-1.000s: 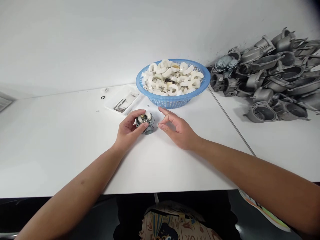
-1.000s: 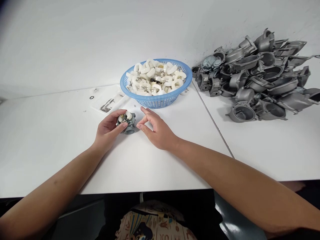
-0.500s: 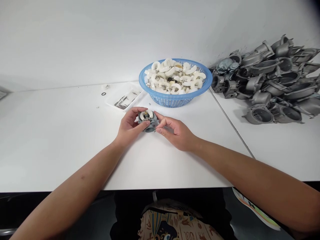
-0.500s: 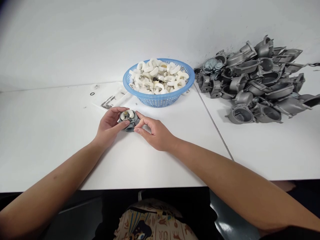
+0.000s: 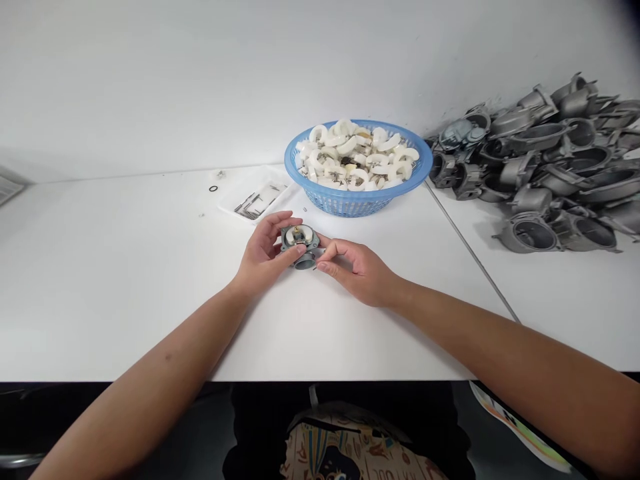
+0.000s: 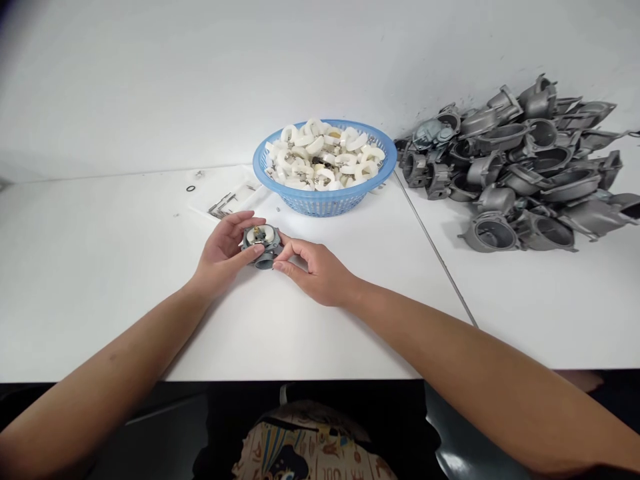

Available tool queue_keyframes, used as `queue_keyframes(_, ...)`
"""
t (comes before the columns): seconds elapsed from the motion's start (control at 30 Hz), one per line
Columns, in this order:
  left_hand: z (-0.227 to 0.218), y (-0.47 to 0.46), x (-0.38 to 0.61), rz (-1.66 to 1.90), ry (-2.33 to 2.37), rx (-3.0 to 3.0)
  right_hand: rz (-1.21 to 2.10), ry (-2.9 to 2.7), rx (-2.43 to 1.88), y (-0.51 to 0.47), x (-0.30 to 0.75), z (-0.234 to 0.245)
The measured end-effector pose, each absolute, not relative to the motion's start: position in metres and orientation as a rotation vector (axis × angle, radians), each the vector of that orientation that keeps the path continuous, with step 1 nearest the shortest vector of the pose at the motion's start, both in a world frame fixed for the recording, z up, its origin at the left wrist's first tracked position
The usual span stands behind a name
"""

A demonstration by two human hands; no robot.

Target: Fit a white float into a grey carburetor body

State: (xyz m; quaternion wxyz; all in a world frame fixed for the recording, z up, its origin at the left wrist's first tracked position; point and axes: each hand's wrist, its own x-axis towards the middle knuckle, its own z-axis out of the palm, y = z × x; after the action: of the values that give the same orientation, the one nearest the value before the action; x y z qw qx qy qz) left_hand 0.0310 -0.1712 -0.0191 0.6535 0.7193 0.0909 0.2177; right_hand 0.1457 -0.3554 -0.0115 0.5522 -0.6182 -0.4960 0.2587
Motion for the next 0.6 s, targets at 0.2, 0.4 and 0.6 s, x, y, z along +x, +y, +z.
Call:
queue_keyframes(0.2, -0.0181, -0.1726, 0.032, 0.518, 0.21, 1.633, 0.637, -1.162, -1.454, -0.3556, 0.1473, -0.0146)
queue_keyframes(0.4, -0.0136, -0.1723, 0.0314, 0.504, 0.221, 1.634, 0.567, -1.152, -1.469, -0.3577, 0.1467, -0.0142)
queue_keyframes(0.6, -0.0119, -0.1664, 0.0299, 0.448, 0.167, 1.657, 0.222, -1.097, -1.381, -0.3557, 0.1466, -0.014)
